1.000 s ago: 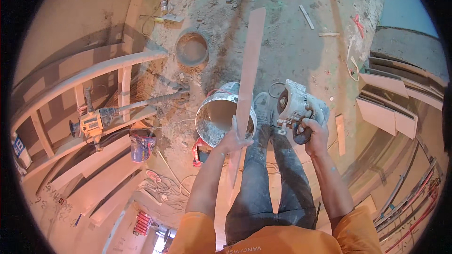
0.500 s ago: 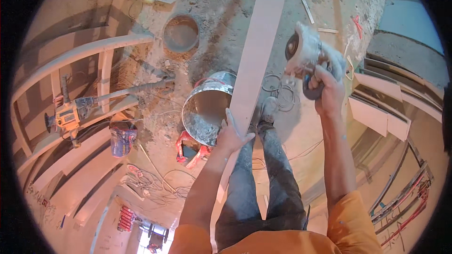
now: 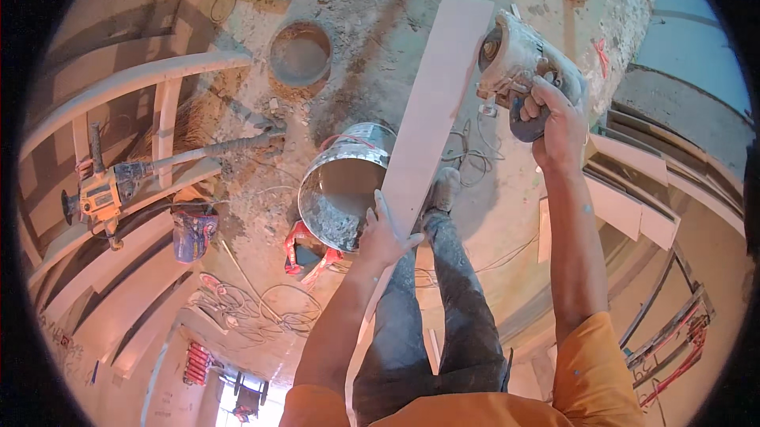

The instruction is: Cutting a wooden board with a circular saw and kemudian sanding it.

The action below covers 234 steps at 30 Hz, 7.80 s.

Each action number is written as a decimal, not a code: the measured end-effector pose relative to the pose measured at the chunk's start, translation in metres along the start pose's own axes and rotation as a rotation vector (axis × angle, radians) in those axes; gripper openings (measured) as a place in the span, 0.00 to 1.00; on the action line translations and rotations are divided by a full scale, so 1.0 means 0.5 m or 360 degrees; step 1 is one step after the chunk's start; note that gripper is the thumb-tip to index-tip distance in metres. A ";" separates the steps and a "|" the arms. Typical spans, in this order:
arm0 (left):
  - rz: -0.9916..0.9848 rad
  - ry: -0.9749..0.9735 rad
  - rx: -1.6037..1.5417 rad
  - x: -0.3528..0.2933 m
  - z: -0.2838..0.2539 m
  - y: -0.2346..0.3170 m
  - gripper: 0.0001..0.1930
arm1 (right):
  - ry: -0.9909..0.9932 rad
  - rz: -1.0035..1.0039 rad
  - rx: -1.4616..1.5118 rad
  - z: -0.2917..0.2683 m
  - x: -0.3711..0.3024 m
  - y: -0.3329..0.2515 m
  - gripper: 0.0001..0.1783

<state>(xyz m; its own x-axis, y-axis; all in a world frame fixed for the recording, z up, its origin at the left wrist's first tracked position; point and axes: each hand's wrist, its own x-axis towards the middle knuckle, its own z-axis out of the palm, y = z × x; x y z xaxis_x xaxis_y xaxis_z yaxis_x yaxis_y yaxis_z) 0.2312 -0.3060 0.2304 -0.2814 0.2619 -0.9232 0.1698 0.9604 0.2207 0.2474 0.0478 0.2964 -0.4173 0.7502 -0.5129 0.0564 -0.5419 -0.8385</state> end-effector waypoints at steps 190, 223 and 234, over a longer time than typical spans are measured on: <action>0.0233 0.0098 -0.0294 -0.045 0.034 -0.156 0.73 | -0.0314 0.0248 -0.0198 0.102 -0.156 0.093 0.07; 0.0196 0.0086 -0.0283 -0.048 0.032 -0.149 0.74 | -0.0471 0.0308 -0.0130 0.082 -0.179 0.109 0.05; 0.0162 0.0019 -0.0282 -0.059 0.015 -0.142 0.74 | -0.0284 0.0309 -0.0194 0.090 -0.199 0.114 0.02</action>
<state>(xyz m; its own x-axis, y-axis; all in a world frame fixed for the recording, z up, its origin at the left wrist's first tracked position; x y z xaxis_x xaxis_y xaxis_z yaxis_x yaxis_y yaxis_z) 0.2343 -0.3827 0.2398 -0.2826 0.3586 -0.8897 0.0297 0.9303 0.3655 0.2512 -0.0749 0.3079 -0.5402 0.5526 -0.6347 0.2548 -0.6115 -0.7491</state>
